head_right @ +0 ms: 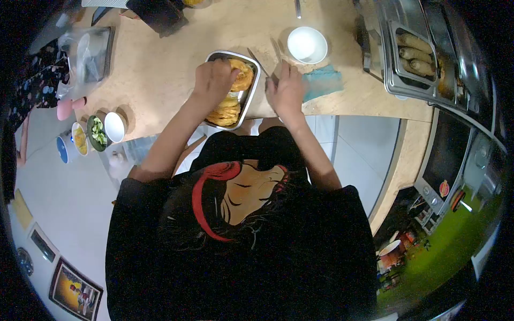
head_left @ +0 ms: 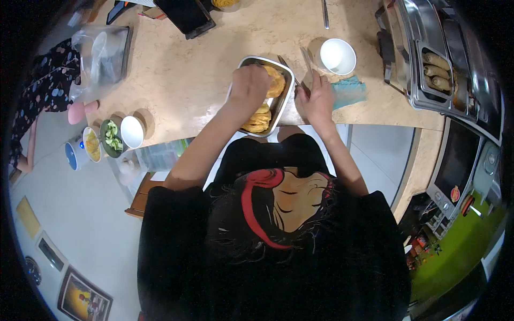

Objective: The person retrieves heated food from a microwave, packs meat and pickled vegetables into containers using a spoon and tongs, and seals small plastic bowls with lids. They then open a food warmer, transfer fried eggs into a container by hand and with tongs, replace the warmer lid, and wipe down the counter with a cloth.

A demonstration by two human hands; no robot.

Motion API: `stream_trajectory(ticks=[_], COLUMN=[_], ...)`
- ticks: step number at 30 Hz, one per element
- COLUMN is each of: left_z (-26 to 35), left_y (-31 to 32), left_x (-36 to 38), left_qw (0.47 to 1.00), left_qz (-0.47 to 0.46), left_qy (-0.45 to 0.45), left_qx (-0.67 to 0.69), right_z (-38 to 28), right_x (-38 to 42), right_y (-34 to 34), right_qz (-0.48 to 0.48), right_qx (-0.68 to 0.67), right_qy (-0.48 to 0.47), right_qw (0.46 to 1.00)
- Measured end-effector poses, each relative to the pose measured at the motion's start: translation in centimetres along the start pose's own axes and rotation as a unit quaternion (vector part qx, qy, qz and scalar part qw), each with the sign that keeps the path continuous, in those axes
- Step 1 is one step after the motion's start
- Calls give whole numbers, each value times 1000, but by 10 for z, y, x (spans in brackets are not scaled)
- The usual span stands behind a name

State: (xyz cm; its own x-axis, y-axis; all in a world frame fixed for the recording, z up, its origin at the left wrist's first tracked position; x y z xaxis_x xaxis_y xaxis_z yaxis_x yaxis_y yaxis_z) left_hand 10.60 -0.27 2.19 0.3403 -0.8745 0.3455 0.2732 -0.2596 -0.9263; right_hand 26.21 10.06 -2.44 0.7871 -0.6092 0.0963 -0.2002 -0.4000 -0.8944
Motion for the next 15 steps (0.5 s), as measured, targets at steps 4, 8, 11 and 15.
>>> stream_trajectory(ticks=[4,8,11,15], left_z=[2,-9,-10,-9], left_y=[3,5,10,7], left_x=[-11,-23,-25,-24], left_qw=[990,980,982,972], left_qz=[-128,-168,-151,-196], left_qy=[-55,-85,-94,-105], left_qx=[-4,57,57,77], right_z=[16,30,29,34], right_x=[10,23,28,32], right_y=[1,2,-5,-3], right_qz=[-47,-62,-86,-79], right_qx=[-135,-248,-305,-320], right_qy=[49,69,75,64], right_qw=[989,964,946,942])
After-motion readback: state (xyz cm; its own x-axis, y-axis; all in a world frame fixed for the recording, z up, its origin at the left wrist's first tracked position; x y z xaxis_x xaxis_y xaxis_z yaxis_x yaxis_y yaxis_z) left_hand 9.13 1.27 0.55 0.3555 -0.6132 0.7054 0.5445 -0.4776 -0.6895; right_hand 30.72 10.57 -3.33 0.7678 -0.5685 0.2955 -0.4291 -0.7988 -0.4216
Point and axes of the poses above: each hand's wrist, its own x-axis away from the middle knuckle, its own y-axis out of the palm, z = x × y, the point moved 1 cm from there along -x, towards the middle knuckle, and after that the axes turned 11 degrees about -z, right-handed, at the moved point
